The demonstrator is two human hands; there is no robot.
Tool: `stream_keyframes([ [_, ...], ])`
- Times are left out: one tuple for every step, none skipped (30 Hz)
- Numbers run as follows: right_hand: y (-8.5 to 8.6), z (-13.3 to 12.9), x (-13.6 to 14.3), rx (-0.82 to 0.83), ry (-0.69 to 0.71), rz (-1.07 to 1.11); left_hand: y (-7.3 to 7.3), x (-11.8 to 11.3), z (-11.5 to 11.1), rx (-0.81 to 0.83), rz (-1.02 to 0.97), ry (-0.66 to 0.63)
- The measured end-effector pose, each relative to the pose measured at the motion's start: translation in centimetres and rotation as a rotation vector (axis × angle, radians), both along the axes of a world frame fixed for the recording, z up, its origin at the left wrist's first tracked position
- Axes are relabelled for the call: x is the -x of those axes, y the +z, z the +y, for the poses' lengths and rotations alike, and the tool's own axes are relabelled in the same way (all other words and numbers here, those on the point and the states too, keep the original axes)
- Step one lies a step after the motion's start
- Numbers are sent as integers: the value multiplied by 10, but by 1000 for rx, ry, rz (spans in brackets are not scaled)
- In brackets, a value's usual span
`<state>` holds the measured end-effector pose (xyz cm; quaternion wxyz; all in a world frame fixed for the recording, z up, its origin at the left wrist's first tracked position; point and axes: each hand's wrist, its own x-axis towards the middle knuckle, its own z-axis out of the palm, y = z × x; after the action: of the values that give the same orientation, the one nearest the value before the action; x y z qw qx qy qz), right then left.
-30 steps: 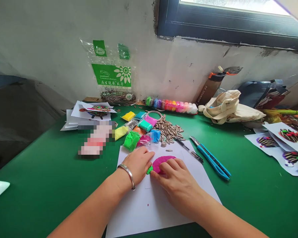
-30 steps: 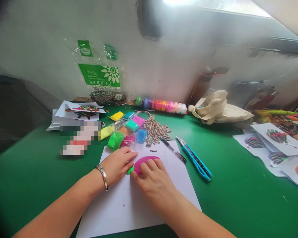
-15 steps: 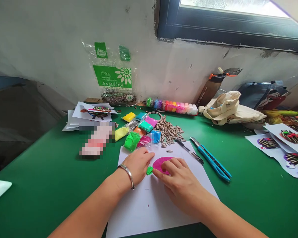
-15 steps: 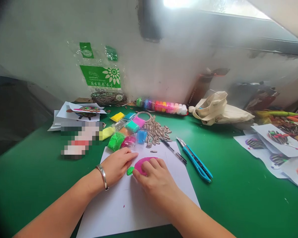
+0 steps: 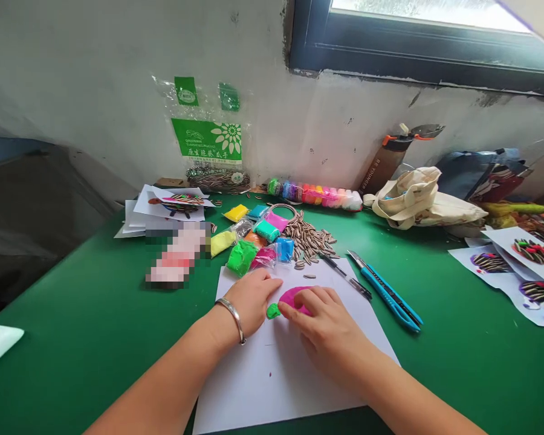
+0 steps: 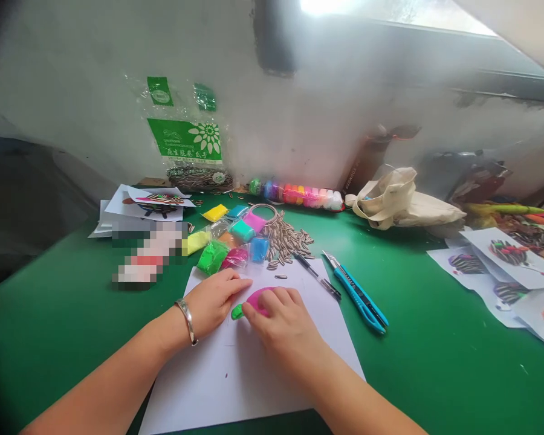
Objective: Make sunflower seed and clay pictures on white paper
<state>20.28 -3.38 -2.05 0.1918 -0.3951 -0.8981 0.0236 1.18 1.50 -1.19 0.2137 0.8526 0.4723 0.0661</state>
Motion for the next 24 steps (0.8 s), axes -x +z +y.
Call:
stream_keyframes([
  [-1,0,2,-4,8,-8,-1,1,1,17,-13,4],
  [-2,-1,4,-5,19,-22,-1,1,2,28,-20,9],
  [-3,-1,6,-5,31,-36,-2,1,2,32,-22,13],
  [-4,0,7,-5,39,-50,-3,2,3,28,-19,14],
  [-4,0,7,-3,47,-62,-3,2,3,20,-15,12],
  [-4,0,8,-2,53,-70,-4,2,2,10,-9,9],
  [-3,0,8,-2,56,-71,-4,2,2,2,-5,6],
  [-2,0,8,-2,56,-67,-4,2,2,-2,-2,3],
  [-1,0,8,-3,55,-58,-4,2,1,-2,-2,-1],
  [-1,-1,8,-6,54,-45,-4,2,1,0,-4,-3],
  [-1,-1,9,-14,52,-31,-4,1,1,1,-8,-5],
  [-1,-3,10,-23,51,-19,-4,1,1,2,-11,-6],
  [-2,-4,12,-33,52,-12,-4,1,1,2,-14,-6],
  [-4,-5,13,-39,56,-9,-4,1,1,1,-17,-4],
  [-6,-6,15,-41,60,-10,-4,0,2,0,-19,-2],
  [-8,-7,16,-40,62,-13,-4,0,2,2,-21,-1],
  [-10,-7,17,-37,62,-16,-4,1,2,3,-22,-1],
  [-11,-7,17,-35,60,-16,-4,1,2,5,-22,0],
  [-12,-8,17,-31,61,-12,-4,1,2,7,-22,0],
  [-12,-7,17,-28,62,-5,-4,1,2,8,-22,1],
  [-12,-7,16,-26,63,6,-4,2,2,8,-22,1],
  [-11,-7,15,-23,62,16,-5,2,3,7,-22,2],
  [-10,-7,15,-20,59,24,-5,2,3,6,-22,2],
  [-9,-7,15,-19,54,28,-5,2,3,6,-22,2],
])
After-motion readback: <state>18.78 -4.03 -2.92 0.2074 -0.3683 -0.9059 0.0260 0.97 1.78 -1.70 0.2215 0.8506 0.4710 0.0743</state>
